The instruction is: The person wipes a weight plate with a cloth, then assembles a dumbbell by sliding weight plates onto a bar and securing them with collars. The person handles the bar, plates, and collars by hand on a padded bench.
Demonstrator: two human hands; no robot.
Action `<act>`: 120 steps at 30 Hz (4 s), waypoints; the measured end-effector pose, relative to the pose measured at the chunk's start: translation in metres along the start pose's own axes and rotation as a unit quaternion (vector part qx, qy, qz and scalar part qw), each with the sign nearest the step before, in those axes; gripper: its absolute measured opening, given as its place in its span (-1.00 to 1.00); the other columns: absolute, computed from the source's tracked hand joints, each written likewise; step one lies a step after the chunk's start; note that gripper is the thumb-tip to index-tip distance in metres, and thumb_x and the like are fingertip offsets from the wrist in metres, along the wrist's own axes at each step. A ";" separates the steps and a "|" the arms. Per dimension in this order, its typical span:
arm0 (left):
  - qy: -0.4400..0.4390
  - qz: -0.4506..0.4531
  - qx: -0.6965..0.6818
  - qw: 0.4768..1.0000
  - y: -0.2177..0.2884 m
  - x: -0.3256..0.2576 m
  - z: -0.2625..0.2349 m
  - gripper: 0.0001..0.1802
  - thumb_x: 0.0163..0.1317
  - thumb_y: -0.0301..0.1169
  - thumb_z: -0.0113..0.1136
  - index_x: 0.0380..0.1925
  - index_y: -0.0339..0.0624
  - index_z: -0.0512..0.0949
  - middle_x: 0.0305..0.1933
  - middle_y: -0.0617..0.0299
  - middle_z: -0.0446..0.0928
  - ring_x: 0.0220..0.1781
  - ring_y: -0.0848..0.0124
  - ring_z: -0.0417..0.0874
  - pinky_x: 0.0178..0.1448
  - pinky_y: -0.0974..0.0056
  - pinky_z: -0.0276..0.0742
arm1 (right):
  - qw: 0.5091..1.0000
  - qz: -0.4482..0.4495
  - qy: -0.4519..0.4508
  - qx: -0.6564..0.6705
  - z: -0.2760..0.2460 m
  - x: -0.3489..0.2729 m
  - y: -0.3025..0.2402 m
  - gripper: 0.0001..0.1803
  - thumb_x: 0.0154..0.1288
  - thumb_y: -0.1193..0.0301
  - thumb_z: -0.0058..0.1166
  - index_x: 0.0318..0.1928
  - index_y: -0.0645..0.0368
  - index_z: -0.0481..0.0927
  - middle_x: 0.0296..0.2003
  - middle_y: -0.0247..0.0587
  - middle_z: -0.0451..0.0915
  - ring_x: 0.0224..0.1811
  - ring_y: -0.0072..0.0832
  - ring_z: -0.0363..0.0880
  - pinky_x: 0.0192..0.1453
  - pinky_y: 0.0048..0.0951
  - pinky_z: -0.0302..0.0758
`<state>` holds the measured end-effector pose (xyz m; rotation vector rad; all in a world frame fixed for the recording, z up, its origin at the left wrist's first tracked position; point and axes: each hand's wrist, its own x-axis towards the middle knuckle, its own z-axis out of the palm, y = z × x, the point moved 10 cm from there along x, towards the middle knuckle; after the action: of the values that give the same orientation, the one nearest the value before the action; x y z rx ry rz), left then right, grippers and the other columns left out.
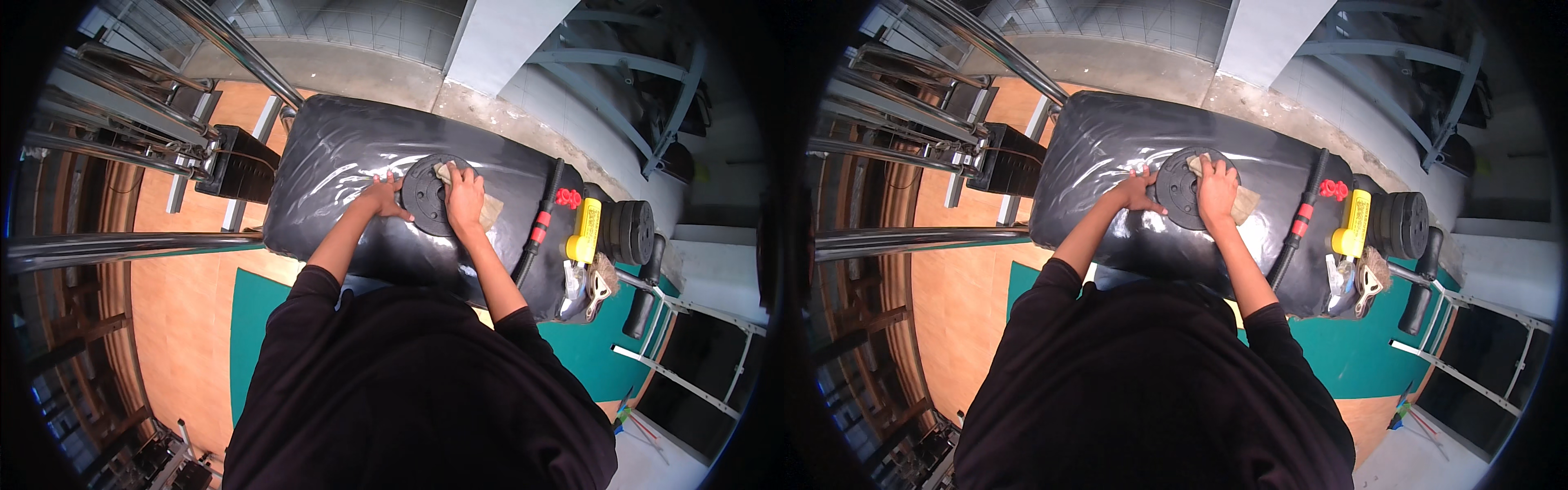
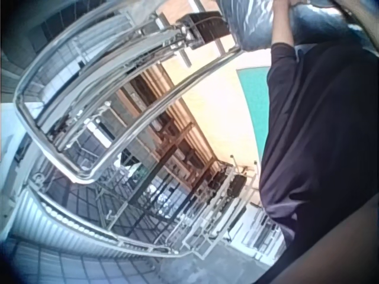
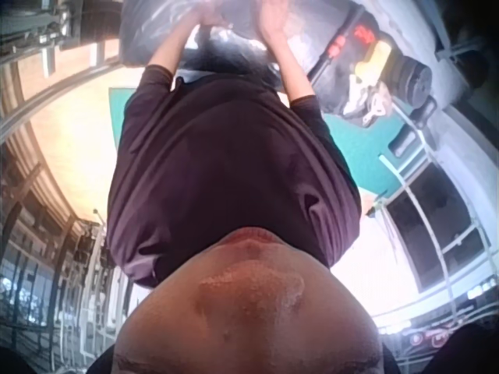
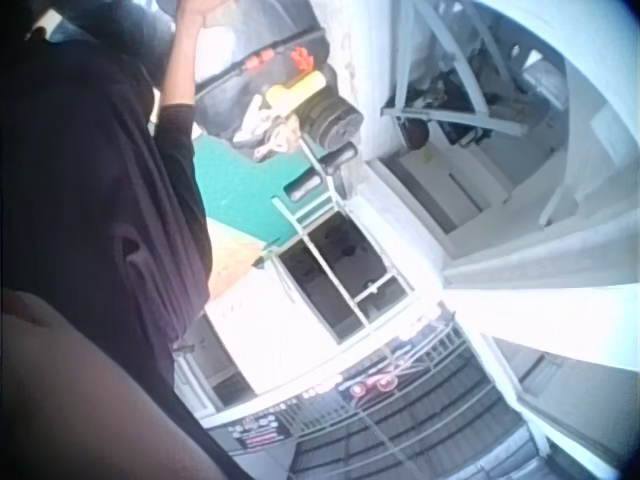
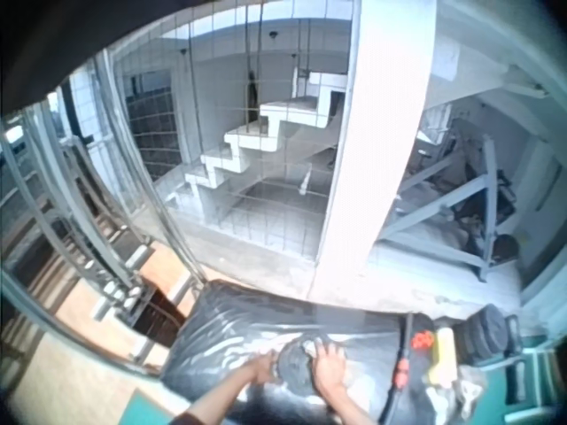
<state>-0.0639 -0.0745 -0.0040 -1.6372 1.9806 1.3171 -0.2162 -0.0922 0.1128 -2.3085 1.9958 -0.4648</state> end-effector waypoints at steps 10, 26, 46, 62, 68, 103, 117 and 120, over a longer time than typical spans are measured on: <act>0.010 -0.011 -0.015 1.000 -0.002 -0.003 0.002 0.31 -0.33 0.24 0.39 0.42 0.22 -0.13 0.51 0.05 -0.27 0.50 -0.10 -0.33 0.44 -0.07 0.03 | 0.993 -0.013 -0.034 0.112 -0.011 -0.001 0.024 -0.48 0.05 0.57 0.14 0.09 0.01 0.52 -0.17 -0.17 0.46 -0.09 -0.17 0.39 0.04 -0.22 0.42; 0.020 0.009 -0.044 0.999 -0.005 -0.005 0.006 0.25 -0.34 0.31 0.36 0.35 -0.04 0.09 0.45 -0.07 -0.10 0.50 -0.07 -0.28 0.42 -0.12 -0.07 | 0.984 -0.104 -0.078 0.119 0.034 0.014 -0.064 -0.58 0.07 0.53 0.02 -0.02 -0.08 0.61 -0.13 -0.27 0.49 -0.09 -0.17 0.41 -0.03 -0.20 0.48; 0.018 0.000 -0.041 0.999 -0.010 0.007 0.012 0.33 -0.35 0.29 0.36 0.42 0.25 -0.15 0.53 0.23 -0.39 0.52 0.01 -0.40 0.25 -0.54 -0.07 | 0.988 0.029 -0.149 -0.027 0.038 0.053 0.009 -0.69 0.15 0.48 -0.01 -0.07 -0.02 0.60 -0.10 -0.15 0.54 0.01 -0.05 0.45 -0.12 -0.14 0.54; 0.026 0.023 -0.060 0.998 0.002 -0.004 0.003 0.35 -0.36 0.30 0.37 0.41 -0.01 -0.07 0.49 -0.09 -0.31 0.49 -0.16 -0.42 0.48 0.05 -0.09 | 0.976 0.027 -0.217 -0.007 0.040 0.076 0.005 -0.74 0.13 0.34 0.03 -0.24 0.22 0.64 -0.19 0.09 0.62 -0.03 -0.09 0.57 0.05 -0.19 0.43; 0.020 -0.004 -0.025 0.999 -0.012 0.013 0.014 0.34 -0.35 0.30 0.35 0.43 0.23 -0.15 0.53 0.23 -0.35 0.53 0.03 -0.38 0.28 -0.49 -0.03 | 0.974 0.010 -0.223 0.046 0.057 0.028 -0.038 -0.72 0.14 0.37 0.04 -0.13 0.19 0.60 -0.13 0.11 0.56 -0.03 0.03 0.51 0.07 -0.11 0.47; 0.129 0.070 -0.045 0.988 0.010 -0.038 -0.003 0.33 -0.48 0.10 0.58 0.35 -0.17 0.12 0.51 -0.01 -0.24 0.53 0.07 -0.39 0.49 -0.03 -0.15 | 0.990 -0.122 -0.050 0.040 -0.029 -0.126 0.001 -0.49 0.10 0.50 -0.01 0.10 -0.20 0.51 -0.03 -0.37 0.46 -0.10 -0.30 0.39 -0.01 -0.31 0.40; 0.163 0.137 -0.195 0.958 -0.040 -0.056 0.011 0.02 -0.18 -0.15 0.53 0.27 -0.31 0.23 0.45 -0.02 0.01 0.52 0.21 -0.11 0.50 0.23 -0.10 | 0.978 0.146 0.088 0.123 -0.053 -0.058 0.072 -0.52 0.19 0.33 0.12 0.15 0.04 0.44 0.04 -0.16 0.41 -0.02 -0.07 0.36 0.10 -0.19 0.39; 0.145 0.149 -0.173 0.963 -0.040 -0.053 0.015 0.04 -0.18 -0.15 0.52 0.29 -0.30 0.20 0.46 -0.01 0.00 0.52 0.21 -0.13 0.50 0.23 -0.11 | 0.991 0.091 0.077 -0.056 -0.014 -0.064 0.038 -0.51 0.10 0.40 0.09 0.12 -0.09 0.50 0.08 -0.29 0.43 0.01 -0.16 0.36 0.07 -0.20 0.39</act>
<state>-0.0164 -0.0268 0.0048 -1.8255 2.3508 1.6964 -0.2637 -0.0335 0.1049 -2.1838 2.3351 -0.5463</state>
